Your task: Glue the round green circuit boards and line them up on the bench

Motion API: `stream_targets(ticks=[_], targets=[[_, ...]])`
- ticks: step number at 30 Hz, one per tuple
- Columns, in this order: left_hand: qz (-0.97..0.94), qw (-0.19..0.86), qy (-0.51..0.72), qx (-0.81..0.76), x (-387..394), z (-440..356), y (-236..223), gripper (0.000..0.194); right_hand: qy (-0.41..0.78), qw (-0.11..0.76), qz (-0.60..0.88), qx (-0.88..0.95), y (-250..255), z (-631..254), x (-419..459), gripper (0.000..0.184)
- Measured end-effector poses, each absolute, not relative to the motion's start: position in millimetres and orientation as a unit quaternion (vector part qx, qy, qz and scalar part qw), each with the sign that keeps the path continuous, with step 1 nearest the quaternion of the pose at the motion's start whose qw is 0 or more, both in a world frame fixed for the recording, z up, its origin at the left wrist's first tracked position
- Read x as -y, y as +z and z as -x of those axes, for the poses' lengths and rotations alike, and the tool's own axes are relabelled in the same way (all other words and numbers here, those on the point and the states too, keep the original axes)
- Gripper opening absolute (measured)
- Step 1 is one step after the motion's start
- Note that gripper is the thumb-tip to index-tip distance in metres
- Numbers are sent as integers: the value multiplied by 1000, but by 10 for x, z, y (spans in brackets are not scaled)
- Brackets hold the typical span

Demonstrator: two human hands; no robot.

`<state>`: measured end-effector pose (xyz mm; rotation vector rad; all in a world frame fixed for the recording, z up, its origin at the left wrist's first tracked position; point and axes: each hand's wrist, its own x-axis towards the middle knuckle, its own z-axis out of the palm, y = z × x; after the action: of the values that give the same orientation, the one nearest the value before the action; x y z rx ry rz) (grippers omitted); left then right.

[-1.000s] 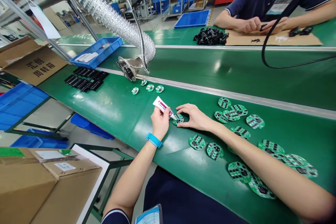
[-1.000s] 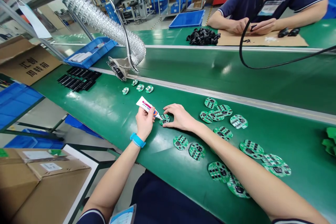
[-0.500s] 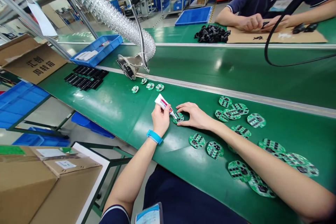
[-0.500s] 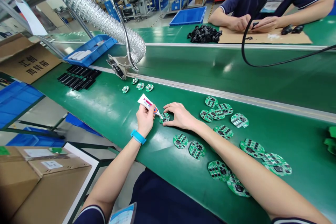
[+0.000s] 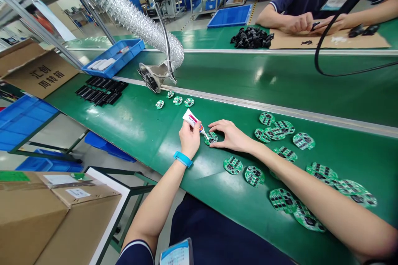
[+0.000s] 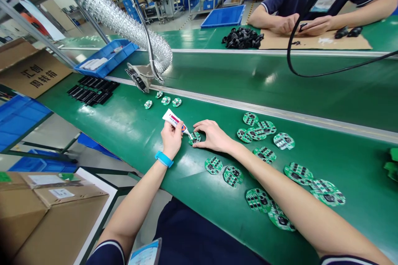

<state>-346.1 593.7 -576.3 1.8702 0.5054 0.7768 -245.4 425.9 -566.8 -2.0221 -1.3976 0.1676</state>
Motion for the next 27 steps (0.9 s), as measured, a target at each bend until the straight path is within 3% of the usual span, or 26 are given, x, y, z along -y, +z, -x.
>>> stream_targets(ticks=[8,15,27], targets=[[-805,436,352,-197,-5913,3487,-5702,24,63,336,772,536,-5678,2453,-4255,48],[-779,505,322,-188,-5810,3462,-5694,26,60,336,772,537,-5702,2440,-4257,49],[-795,479,320,-190,-5833,3385,-5714,25,60,349,766,536,-5700,2437,-4260,50]])
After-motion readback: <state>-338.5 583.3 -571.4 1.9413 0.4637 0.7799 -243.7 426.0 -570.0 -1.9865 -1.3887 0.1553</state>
